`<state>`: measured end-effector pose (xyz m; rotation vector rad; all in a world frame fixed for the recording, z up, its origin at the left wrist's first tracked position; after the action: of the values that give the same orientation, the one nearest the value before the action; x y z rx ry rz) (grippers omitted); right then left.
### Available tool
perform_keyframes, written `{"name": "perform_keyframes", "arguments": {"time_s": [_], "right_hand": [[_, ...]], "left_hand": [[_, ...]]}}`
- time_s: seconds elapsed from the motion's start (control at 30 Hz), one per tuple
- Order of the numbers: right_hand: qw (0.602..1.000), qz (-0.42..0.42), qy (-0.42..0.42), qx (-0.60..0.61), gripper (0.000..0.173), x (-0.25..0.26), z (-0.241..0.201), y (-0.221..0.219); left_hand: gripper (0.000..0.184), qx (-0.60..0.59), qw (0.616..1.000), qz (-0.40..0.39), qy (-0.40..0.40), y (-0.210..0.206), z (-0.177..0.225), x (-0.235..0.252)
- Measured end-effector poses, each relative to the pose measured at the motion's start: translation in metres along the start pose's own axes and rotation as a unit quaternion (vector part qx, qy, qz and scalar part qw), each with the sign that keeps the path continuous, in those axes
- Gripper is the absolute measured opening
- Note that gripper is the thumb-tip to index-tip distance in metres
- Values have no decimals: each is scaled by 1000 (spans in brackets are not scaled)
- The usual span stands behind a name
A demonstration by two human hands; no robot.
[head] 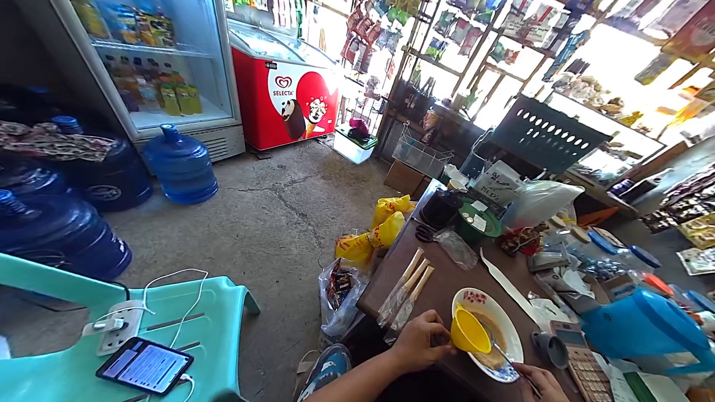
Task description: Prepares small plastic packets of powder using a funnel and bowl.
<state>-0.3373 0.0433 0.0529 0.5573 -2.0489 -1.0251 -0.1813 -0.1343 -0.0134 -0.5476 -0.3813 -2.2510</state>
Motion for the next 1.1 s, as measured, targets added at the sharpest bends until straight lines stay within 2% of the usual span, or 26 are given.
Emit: {"name": "perform_keyframes", "arguments": {"time_s": [0.33, 0.47, 0.57, 0.67, 0.8, 0.9, 1.1], "right_hand": [[1000, -15, 20, -17, 23, -3, -9, -12], [997, -39, -31, -61, 27, -4, -8, -12], [993, -3, -59, -97, 36, -3, -8, -1], [994, 41, -3, -106, 36, -1, -26, 7], [989, 46, 144, -3, 20, -6, -71, -13], [980, 96, 173, 20, 14, -3, -84, -23], [976, 109, 186, 36, 18, -6, -86, -32]], "left_hand": [[25, 2, 1000, -1, -8, 0, 2, 0], [25, -3, 1000, -2, -9, 0, 0, -1], [24, -10, 1000, 8, -17, 2, 1, -1], [25, -15, 999, 15, -26, 2, 2, -1], [24, -17, 999, 24, -25, 7, 3, -4], [22, -20, 999, 35, -36, 8, 6, 1], [23, -15, 999, 31, -29, 8, 5, -1]]}}
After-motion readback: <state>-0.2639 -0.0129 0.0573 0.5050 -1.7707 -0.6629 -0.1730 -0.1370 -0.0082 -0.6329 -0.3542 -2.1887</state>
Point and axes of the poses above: each hand's wrist, its own x-axis towards the middle knuckle, its own y-axis out of the back of the hand, z = x × y, the point moved 10 cm from there along x, towards the middle knuckle, and after that the axes turned 11 degrees about z, right-handed, at the moved point
